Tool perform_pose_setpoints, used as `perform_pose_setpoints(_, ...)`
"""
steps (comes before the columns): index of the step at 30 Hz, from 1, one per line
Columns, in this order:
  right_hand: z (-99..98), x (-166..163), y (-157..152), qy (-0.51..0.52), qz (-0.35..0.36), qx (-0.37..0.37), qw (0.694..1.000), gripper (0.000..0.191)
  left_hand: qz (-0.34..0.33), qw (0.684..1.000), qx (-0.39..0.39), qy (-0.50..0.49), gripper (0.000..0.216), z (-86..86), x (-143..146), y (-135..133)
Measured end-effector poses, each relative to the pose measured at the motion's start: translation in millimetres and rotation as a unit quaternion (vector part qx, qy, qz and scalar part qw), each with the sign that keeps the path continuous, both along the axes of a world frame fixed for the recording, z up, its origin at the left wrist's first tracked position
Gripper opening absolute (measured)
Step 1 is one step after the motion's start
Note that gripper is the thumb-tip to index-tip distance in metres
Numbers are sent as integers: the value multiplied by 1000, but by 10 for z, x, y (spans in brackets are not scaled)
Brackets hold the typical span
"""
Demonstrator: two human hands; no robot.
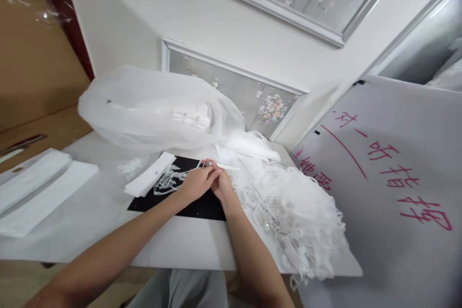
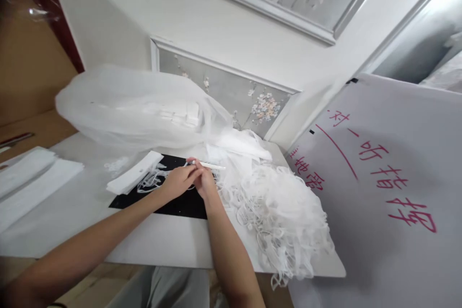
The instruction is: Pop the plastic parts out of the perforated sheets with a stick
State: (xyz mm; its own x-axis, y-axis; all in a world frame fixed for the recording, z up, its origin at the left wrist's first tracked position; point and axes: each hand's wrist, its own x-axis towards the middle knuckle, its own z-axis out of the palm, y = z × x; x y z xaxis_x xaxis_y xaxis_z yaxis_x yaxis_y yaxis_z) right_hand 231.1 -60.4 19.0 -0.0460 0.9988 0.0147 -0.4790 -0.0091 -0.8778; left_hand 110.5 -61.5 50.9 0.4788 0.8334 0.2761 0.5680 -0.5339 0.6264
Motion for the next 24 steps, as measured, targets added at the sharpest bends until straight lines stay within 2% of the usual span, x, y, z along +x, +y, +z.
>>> perform_pose_setpoints(3, -12, -35, 26, -4, 14, -5, 1000, 37, 1, 991, -45, -127, 42, -141, 20, -9)
perform_pose_setpoints(7, 10, -54, 11, 7, 18, -10, 1000, 37, -29, 981, -68, -177, 37, -189, -40, -74)
perform_pose_setpoints(13, 79, 33, 40, 75, -61, -13, 995, 36, -63, 991, -41, -112, 33, -171, -51, -174)
perform_pose_setpoints(20, 25, -49, 29, 66, -50, -28, 996, 38, -66, 998, -2, -10, 33, -248, 1, -223)
perform_pose_setpoints(24, 2, -82, 28, 71, -65, -32, 995, 38, -87, 996, 8, 9, 28, -275, 7, -222)
